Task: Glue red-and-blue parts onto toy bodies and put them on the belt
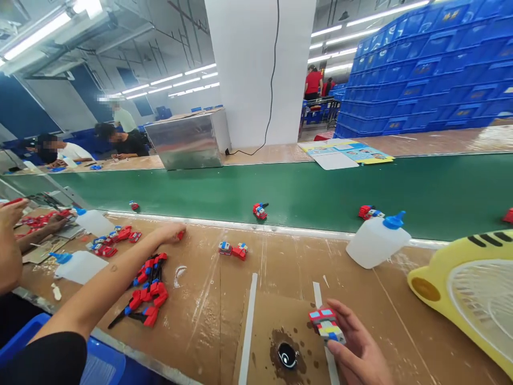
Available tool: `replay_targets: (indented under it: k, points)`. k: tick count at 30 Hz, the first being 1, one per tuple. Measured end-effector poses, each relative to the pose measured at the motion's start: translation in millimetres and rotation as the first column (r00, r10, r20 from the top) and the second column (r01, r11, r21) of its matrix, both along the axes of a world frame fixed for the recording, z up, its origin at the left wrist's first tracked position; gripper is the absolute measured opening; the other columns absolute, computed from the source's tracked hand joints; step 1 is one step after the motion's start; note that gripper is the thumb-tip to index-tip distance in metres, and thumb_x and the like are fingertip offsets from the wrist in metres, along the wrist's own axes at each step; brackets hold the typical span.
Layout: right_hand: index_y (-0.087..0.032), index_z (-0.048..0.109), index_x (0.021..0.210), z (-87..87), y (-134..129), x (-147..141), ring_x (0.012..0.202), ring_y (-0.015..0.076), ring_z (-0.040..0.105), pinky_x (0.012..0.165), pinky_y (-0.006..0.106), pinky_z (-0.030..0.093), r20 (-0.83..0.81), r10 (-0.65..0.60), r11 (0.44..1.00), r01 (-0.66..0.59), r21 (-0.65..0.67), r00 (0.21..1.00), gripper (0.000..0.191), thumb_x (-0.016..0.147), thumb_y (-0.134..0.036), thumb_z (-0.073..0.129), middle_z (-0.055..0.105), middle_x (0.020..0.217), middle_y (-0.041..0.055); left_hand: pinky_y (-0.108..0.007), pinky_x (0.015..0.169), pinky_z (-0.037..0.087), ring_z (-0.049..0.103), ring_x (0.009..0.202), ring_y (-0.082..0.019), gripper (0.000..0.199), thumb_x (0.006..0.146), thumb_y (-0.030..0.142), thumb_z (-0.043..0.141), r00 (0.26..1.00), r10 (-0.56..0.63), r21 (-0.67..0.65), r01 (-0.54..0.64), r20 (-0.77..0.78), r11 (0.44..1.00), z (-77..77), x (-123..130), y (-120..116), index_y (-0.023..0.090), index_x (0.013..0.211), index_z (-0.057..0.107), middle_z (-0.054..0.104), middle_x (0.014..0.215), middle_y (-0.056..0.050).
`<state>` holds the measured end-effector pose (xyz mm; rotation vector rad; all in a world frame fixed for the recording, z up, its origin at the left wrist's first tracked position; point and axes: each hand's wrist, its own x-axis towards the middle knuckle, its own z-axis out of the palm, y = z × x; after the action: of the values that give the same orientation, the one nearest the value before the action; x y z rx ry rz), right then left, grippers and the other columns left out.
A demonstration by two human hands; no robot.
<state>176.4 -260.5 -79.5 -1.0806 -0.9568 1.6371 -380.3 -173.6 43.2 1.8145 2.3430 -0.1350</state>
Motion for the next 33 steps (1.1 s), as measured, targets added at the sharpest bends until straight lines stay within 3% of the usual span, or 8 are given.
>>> replay_targets:
  k: [5,8,11,15,20,24,29,33]
  points:
    - [-0.023,0.065,0.126,19.8,-17,-16,0.098,0.0301,0.069,0.099,0.049,0.048,-0.254,0.021,1.0,-0.02,0.006,0.967,0.074,0.059,-0.041,0.09,0.073,0.109,0.0139,-0.035,0.086,0.051,0.066,0.093,-0.025,0.026,0.073,0.032,0.071,0.992,-0.12,0.093,0.116,0.042,0.989,15.9,25,-12,0.017,0.094,0.07,0.069,0.101,-0.011]
    - [-0.024,0.072,0.11,19.4,-25,-15,0.095,0.0246,0.07,0.102,0.045,0.046,-0.438,-0.043,0.999,0.039,-0.018,0.898,0.061,0.055,-0.041,0.093,0.075,0.101,0.0078,-0.037,0.086,0.052,0.067,0.097,-0.03,0.042,0.082,0.049,0.056,0.978,-0.18,0.178,0.159,0.108,0.971,11.8,41,-34,0.018,0.107,0.069,0.071,0.107,-0.011]
    - [-0.026,0.073,0.106,14.2,-30,-11,0.094,0.0202,0.069,0.097,0.037,0.049,-0.535,-0.121,0.992,0.122,-0.034,0.836,0.051,0.06,-0.042,0.09,0.075,0.101,0.0039,-0.036,0.078,0.057,0.071,0.092,-0.029,0.044,0.082,0.06,0.054,0.922,-0.217,0.25,0.138,0.32,0.958,-26.1,56,-75,0.027,0.106,0.072,0.076,0.1,-0.005]
    - [-0.024,0.069,0.115,12.8,-35,-5,0.099,0.0202,0.068,0.096,0.035,0.049,-0.528,-0.082,0.995,0.097,0.0,0.845,0.056,0.065,-0.041,0.088,0.074,0.107,0.006,-0.033,0.074,0.059,0.073,0.087,-0.028,0.035,0.078,0.051,0.064,0.814,-0.483,0.221,0.432,0.323,0.875,-77.5,77,-120,0.031,0.104,0.075,0.076,0.098,-0.005]
    - [-0.022,0.066,0.121,17.5,-39,0,0.102,0.0215,0.069,0.096,0.038,0.05,-0.537,-0.012,1.0,0.011,-0.005,0.844,0.063,0.064,-0.037,0.089,0.073,0.108,0.0071,-0.031,0.083,0.057,0.07,0.099,-0.025,0.032,0.086,0.033,0.059,0.726,-0.62,0.212,0.583,0.296,0.784,-50.6,136,-133,0.034,0.117,0.066,0.071,0.113,-0.005]
    - [-0.022,0.067,0.12,14.5,-44,-2,0.1,0.02,0.069,0.094,0.036,0.052,-0.554,-0.037,0.999,0.016,-0.044,0.831,0.061,0.063,-0.03,0.089,0.073,0.109,0.0066,-0.03,0.091,0.054,0.064,0.109,-0.022,0.039,0.085,0.016,0.052,0.49,-0.803,0.253,0.775,0.338,0.579,-16.8,217,-138,0.026,0.122,0.056,0.064,0.119,-0.011]
    - [-0.022,0.068,0.117,6.6,-54,1,0.1,0.0225,0.069,0.095,0.041,0.052,-0.543,-0.11,0.994,0.079,-0.08,0.832,0.06,0.061,-0.026,0.089,0.074,0.108,0.0074,-0.037,0.089,0.053,0.06,0.107,-0.025,0.035,0.089,0.008,0.045,0.089,-0.996,0.251,0.964,0.015,0.09,-11.5,282,-126,0.024,0.117,0.059,0.064,0.115,-0.012]
    - [-0.023,0.069,0.117,2.0,-57,6,0.1,0.0214,0.069,0.097,0.04,0.052,-0.548,-0.142,0.99,0.11,-0.092,0.824,0.061,0.06,-0.025,0.09,0.073,0.108,0.0066,-0.035,0.088,0.052,0.058,0.107,-0.024,0.031,0.094,0.008,0.044,-0.009,-0.995,0.217,0.976,-0.097,-0.03,-15.7,291,-112,0.026,0.112,0.061,0.064,0.115,-0.01]
